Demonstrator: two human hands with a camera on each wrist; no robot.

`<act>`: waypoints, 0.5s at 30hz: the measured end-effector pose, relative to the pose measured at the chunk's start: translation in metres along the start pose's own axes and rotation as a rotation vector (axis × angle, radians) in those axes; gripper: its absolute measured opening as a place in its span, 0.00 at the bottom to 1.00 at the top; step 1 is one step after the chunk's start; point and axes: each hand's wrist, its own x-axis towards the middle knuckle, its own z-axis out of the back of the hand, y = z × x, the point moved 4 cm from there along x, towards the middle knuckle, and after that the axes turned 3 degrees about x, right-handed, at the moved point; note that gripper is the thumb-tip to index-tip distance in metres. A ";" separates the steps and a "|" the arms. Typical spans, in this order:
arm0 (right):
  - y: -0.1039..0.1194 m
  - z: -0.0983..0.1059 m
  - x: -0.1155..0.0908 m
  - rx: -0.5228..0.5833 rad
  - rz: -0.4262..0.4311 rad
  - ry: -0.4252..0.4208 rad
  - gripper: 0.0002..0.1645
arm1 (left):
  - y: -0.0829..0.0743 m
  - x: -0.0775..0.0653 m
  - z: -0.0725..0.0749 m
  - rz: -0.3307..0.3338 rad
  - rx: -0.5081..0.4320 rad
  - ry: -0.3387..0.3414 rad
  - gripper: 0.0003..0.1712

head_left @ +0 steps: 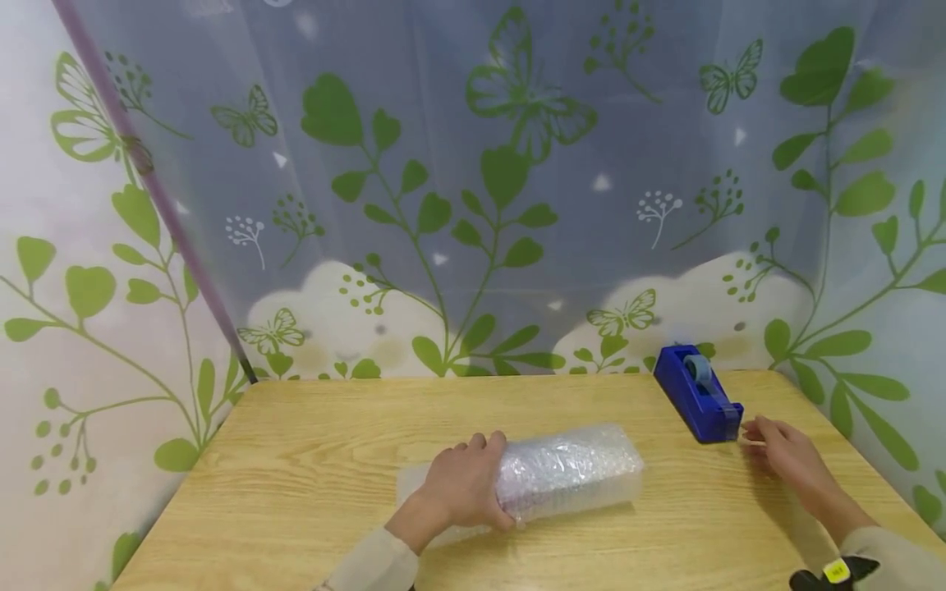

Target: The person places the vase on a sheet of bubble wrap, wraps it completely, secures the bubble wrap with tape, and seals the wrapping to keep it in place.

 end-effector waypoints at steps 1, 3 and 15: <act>0.001 -0.001 0.001 -0.004 0.006 -0.001 0.38 | 0.000 0.000 0.000 -0.002 -0.001 -0.005 0.50; 0.002 -0.002 0.002 0.001 0.002 0.001 0.39 | 0.000 0.000 -0.001 -0.002 -0.003 -0.010 0.50; 0.003 -0.007 0.007 0.080 -0.096 -0.010 0.39 | 0.000 -0.003 -0.001 0.005 -0.019 0.007 0.48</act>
